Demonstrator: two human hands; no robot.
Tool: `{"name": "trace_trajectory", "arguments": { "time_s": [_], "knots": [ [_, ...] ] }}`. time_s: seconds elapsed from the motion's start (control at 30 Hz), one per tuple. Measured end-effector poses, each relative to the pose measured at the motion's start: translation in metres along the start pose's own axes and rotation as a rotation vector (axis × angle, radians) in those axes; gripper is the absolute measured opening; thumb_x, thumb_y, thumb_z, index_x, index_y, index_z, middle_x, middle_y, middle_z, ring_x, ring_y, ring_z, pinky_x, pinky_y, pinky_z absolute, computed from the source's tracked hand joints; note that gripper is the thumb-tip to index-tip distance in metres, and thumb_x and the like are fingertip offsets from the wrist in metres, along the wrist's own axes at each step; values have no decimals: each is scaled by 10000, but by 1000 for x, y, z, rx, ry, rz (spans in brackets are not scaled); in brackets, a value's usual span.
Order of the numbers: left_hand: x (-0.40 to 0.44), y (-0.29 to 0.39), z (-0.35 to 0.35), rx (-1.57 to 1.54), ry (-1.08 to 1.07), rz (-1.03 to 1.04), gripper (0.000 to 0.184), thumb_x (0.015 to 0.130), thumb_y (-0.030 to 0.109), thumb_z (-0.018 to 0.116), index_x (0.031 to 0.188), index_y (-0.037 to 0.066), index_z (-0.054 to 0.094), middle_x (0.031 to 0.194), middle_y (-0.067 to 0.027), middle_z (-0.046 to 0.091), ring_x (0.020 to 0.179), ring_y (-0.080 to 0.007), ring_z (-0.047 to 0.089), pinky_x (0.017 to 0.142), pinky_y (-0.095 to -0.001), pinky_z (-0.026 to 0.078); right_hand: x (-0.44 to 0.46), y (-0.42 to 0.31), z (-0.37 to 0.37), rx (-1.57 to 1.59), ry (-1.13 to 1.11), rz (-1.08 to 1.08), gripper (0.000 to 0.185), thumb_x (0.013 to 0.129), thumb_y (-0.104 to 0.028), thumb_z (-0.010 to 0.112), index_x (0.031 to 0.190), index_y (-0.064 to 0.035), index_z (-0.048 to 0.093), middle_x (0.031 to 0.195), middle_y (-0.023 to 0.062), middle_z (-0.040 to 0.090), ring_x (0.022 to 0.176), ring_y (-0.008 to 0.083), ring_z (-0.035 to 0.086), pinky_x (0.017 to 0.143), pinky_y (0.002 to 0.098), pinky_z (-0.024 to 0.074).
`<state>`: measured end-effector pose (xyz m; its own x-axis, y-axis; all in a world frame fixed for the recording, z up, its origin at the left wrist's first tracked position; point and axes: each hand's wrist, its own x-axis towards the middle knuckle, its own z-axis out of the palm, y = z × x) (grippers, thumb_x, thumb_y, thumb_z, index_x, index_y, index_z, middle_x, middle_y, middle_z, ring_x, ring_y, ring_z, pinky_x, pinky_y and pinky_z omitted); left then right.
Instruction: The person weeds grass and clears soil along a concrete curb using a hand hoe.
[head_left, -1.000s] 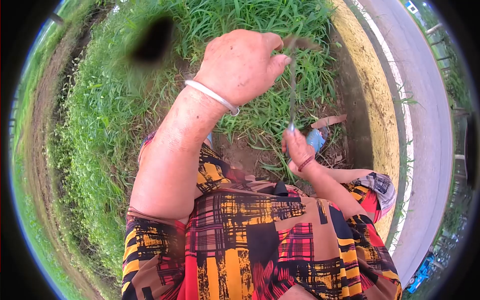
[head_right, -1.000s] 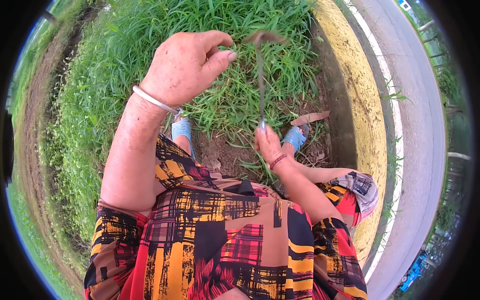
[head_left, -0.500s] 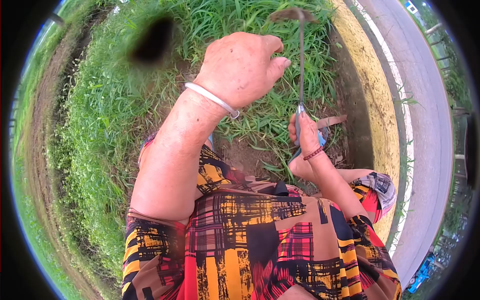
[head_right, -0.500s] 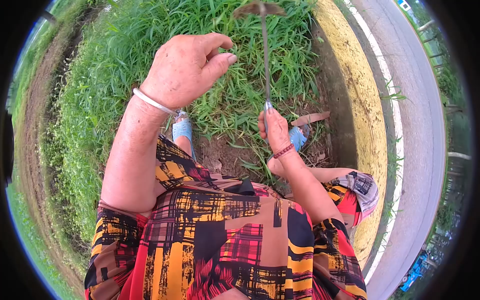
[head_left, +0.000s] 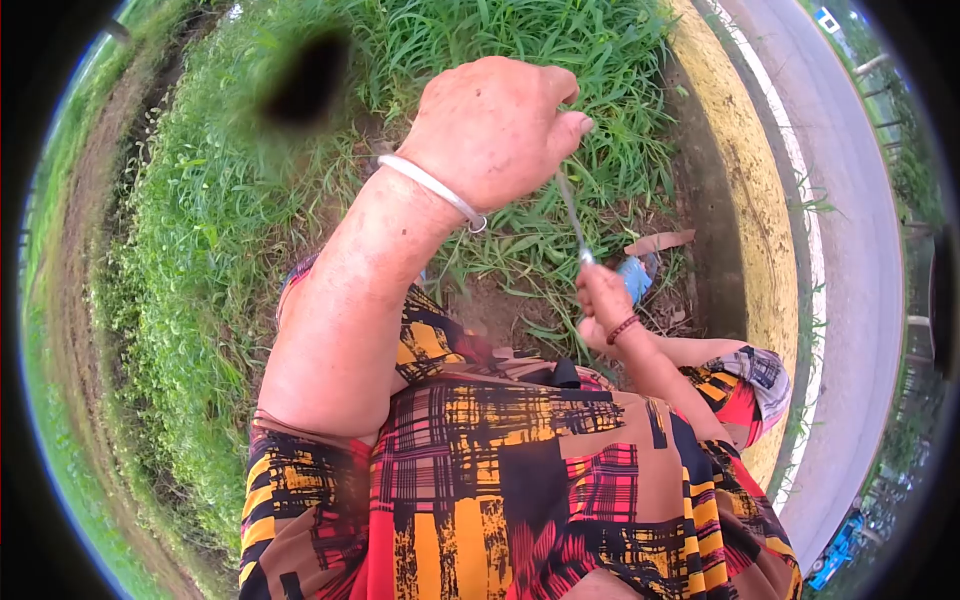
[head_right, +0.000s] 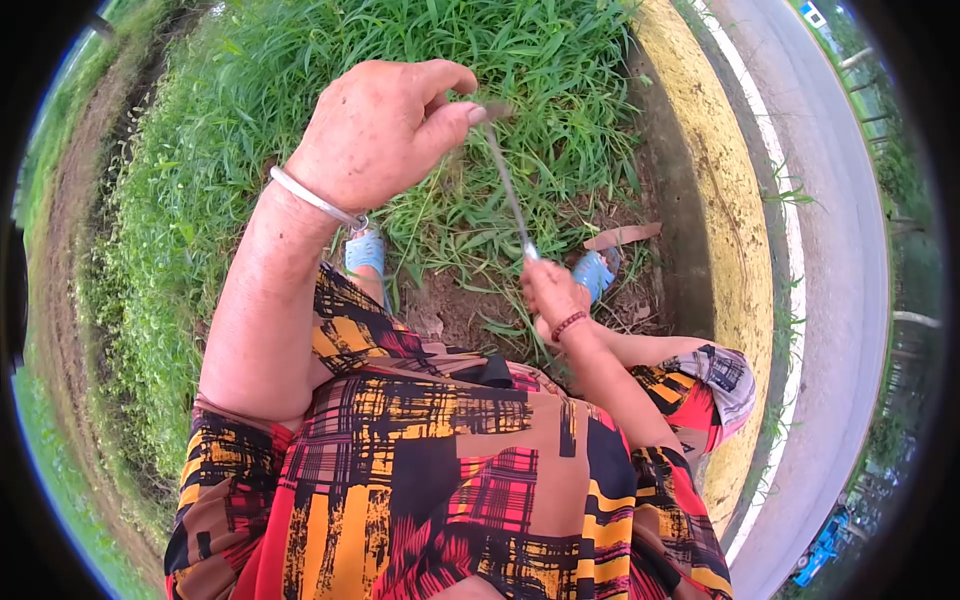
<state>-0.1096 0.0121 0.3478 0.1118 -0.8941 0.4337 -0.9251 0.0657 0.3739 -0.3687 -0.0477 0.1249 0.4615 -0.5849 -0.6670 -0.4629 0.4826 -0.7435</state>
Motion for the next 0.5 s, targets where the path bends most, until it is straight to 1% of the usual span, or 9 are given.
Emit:
{"name": "trace_trajectory", "arguments": {
  "time_s": [0.03, 0.13, 0.17, 0.23, 0.27, 0.3, 0.33, 0.37, 0.5],
  "knots": [
    [0, 1, -1, 16, -18, -6, 237, 805, 281, 591, 913, 74, 632, 673, -117, 625, 665, -310, 613, 611, -406, 486, -4, -13, 3, 43, 106, -250, 328, 914, -367, 467, 772, -79, 533, 546, -23, 448, 439, 60, 411, 398, 207, 324],
    [-2, 0, 5, 36, -3, 26, 236, 802, 283, 595, 906, 74, 631, 674, -116, 627, 661, -308, 614, 612, -404, 489, -2, -45, 4, 141, 112, -403, 349, 921, -395, 440, 835, -66, 514, 559, -13, 440, 442, 68, 408, 396, 214, 324],
    [-2, 0, 7, 36, -3, 27, 236, 802, 283, 595, 906, 74, 631, 674, -116, 627, 661, -308, 614, 612, -404, 489, 1, -42, 2, 142, 112, -404, 349, 921, -395, 440, 835, -66, 514, 559, -13, 440, 442, 68, 408, 396, 214, 324],
    [-3, -2, 7, 7, 8, 19, 232, 799, 278, 599, 908, 76, 632, 679, -115, 630, 660, -305, 614, 617, -406, 490, 16, -18, -6, -41, 202, -331, 370, 918, -402, 434, 904, -45, 531, 590, 36, 504, 490, 117, 498, 454, 245, 390],
    [-3, -2, 7, 8, 9, 16, 232, 799, 278, 599, 908, 76, 632, 679, -115, 630, 660, -305, 614, 617, -406, 490, 28, 20, -19, -43, 199, -331, 370, 918, -402, 434, 904, -45, 531, 590, 36, 504, 490, 117, 498, 454, 245, 390],
    [-2, -2, 6, 13, 2, 13, 231, 798, 276, 601, 910, 77, 633, 675, -114, 629, 659, -303, 615, 615, -404, 490, 43, 76, -38, -812, 288, -607, 376, 912, -400, 435, 914, -44, 557, 627, 68, 547, 527, 157, 538, 501, 271, 419],
    [-1, -2, 6, 18, -7, 12, 230, 796, 274, 603, 913, 78, 634, 671, -113, 628, 658, -301, 615, 614, -403, 490, 39, 85, -37, -1593, 356, -850, 384, 905, -398, 436, 924, -43, 582, 664, 100, 590, 565, 196, 579, 548, 296, 448],
    [-1, -3, 6, 19, -7, 16, 230, 796, 274, 603, 913, 78, 634, 671, -113, 628, 658, -301, 615, 614, -403, 490, 42, 87, -39, -1591, 361, -850, 384, 905, -398, 436, 924, -43, 582, 664, 100, 590, 565, 196, 579, 548, 296, 448],
    [0, -1, 7, 7, -6, 6, 233, 795, 270, 609, 925, 78, 635, 656, -110, 625, 644, -296, 614, 601, -394, 486, 21, 47, -24, -719, 283, -94, 378, 875, -400, 483, 828, -55, 630, 660, 93, 619, 585, 196, 593, 574, 294, 449]
  ]
}}
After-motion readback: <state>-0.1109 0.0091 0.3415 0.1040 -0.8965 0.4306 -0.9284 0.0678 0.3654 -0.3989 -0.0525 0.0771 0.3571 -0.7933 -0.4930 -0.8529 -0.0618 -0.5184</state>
